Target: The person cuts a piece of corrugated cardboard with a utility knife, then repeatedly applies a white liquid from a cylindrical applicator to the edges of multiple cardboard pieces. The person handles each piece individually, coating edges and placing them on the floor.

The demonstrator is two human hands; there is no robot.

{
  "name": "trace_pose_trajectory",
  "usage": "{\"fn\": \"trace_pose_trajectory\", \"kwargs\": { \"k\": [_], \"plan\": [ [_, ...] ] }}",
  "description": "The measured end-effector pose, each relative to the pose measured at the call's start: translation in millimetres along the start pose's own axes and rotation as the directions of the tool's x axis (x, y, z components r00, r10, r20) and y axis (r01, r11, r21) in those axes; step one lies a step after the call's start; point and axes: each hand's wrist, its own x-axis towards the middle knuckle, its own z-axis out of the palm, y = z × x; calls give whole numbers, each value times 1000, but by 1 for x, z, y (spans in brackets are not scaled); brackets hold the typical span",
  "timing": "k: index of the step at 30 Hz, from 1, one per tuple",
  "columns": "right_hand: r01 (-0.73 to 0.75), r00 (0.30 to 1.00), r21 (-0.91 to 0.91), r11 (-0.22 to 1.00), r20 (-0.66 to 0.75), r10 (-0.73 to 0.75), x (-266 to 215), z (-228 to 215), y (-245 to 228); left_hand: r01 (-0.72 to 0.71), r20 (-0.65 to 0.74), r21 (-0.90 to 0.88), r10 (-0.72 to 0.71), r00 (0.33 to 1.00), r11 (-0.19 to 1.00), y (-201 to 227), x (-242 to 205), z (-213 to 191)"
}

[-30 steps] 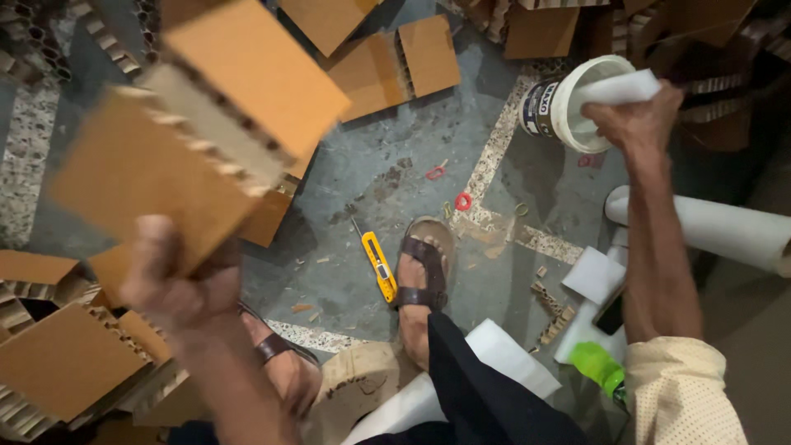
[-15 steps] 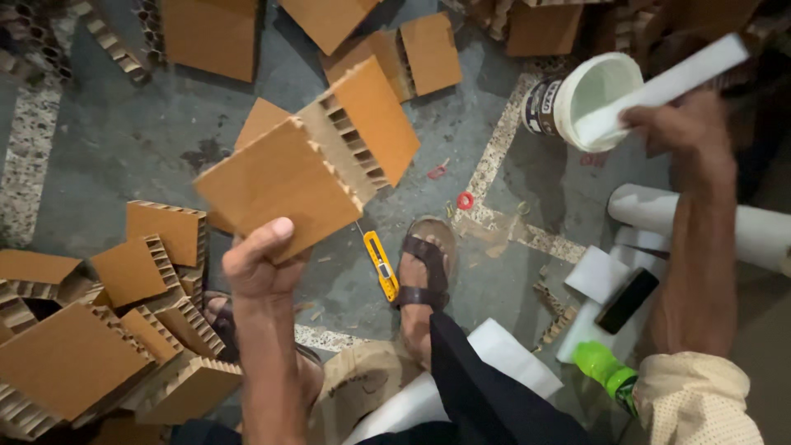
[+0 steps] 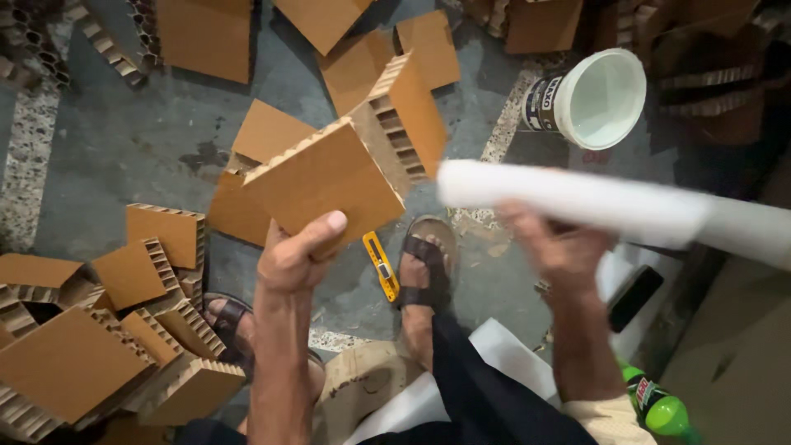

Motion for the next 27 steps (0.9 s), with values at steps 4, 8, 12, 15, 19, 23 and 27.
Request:
{"fn": "trace_pose_trajectory", "kwargs": {
  "k": [4,8,12,15,19,23,27],
  "plan": [
    [356,931,-476,804,257,-259,1,58,-18,21,27,-36,-20,999,999,-2,-4,14],
    [337,941,-449,828,186,-282,13,82,-24,167,-196,73,-150,969,983,-6,-5,28],
    [172,985,-258,951,54,-164,18,88,-25,107,-125,-41,-111,986,993,-5,-8,17],
    [129,992,-199,972,22,-127,19,94,-30,1,126,-145,17,992,989,-4,-9,-4],
    [93,995,-267,959,3,-96,18,96,-30,37,80,-71,-31,996,997,-8,-14,-12],
    [354,925,-236,905,230,-302,22,88,-27,150,-101,95,-140,985,984,-8,-13,-2],
    [607,787,-505,614,489,-375,20,84,-32,86,-35,42,-85,996,995,5,-15,-6]
  ]
}}
